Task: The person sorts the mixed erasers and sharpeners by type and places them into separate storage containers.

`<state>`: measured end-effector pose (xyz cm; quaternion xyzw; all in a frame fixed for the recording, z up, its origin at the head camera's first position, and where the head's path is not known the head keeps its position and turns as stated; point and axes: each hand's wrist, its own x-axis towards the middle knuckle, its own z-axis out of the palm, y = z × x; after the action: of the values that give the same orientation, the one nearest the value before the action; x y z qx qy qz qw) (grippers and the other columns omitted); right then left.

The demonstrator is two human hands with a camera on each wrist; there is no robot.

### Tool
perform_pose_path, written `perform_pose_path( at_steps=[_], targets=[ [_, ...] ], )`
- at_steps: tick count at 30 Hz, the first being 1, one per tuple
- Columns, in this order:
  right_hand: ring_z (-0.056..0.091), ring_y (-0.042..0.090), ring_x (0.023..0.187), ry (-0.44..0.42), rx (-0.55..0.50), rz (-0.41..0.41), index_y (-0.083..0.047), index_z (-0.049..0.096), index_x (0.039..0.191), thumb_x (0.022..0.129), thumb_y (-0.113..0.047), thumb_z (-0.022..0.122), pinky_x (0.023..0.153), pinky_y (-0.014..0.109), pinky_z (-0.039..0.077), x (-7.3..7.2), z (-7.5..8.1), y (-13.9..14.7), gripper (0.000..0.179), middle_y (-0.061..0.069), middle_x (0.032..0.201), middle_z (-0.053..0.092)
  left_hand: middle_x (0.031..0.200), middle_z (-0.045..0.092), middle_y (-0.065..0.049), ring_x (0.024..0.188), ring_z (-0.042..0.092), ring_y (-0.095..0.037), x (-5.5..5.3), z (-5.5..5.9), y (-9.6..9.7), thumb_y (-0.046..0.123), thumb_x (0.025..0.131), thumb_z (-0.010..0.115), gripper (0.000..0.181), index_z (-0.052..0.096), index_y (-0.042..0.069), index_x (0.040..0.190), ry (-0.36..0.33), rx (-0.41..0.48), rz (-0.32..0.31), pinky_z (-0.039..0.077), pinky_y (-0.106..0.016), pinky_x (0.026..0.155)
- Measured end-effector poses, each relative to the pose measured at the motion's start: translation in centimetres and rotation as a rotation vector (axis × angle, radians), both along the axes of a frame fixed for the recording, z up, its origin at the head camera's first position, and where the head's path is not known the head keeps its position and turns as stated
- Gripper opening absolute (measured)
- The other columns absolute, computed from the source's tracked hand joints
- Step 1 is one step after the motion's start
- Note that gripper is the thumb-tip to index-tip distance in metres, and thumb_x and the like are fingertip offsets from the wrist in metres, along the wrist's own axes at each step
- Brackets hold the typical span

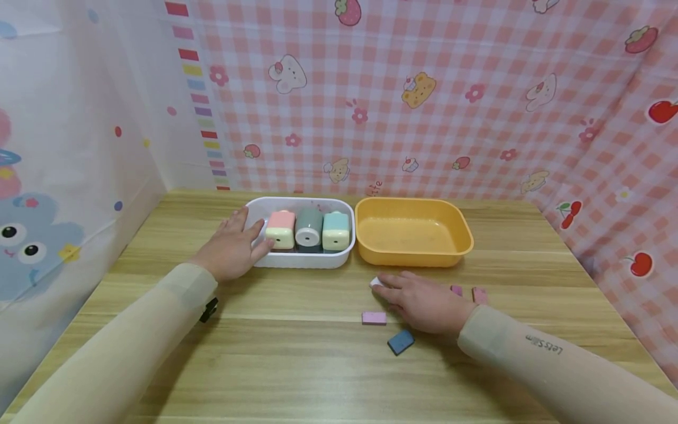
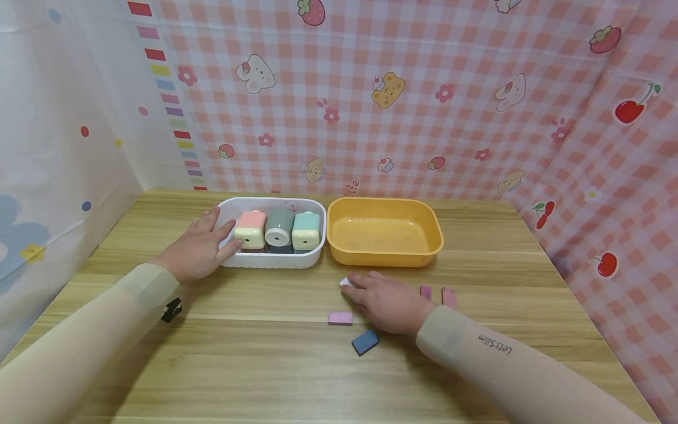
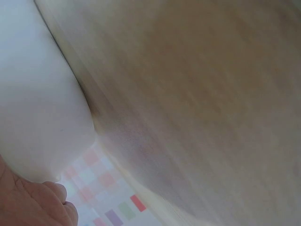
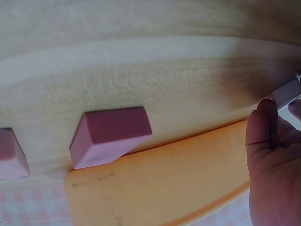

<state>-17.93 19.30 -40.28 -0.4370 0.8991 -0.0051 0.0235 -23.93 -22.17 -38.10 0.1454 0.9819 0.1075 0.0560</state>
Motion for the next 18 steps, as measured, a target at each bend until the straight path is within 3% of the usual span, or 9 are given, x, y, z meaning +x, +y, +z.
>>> perform_pose_path(
  at_steps=[18],
  targets=[
    [0.055,0.031,0.144,0.044,0.034,0.013,-0.007,0.053,0.154,0.105,-0.009,0.059,0.118,0.05,0.047,0.28,-0.08,-0.04,0.05,0.016,0.158,0.054,0.174,-0.003,-0.03,0.162,-0.001,-0.051,0.03,0.15,0.09,0.063,0.11,0.026,0.083,0.027,0.003,0.166,0.0,-0.001,0.001,0.005,-0.065,0.131]
  ],
)
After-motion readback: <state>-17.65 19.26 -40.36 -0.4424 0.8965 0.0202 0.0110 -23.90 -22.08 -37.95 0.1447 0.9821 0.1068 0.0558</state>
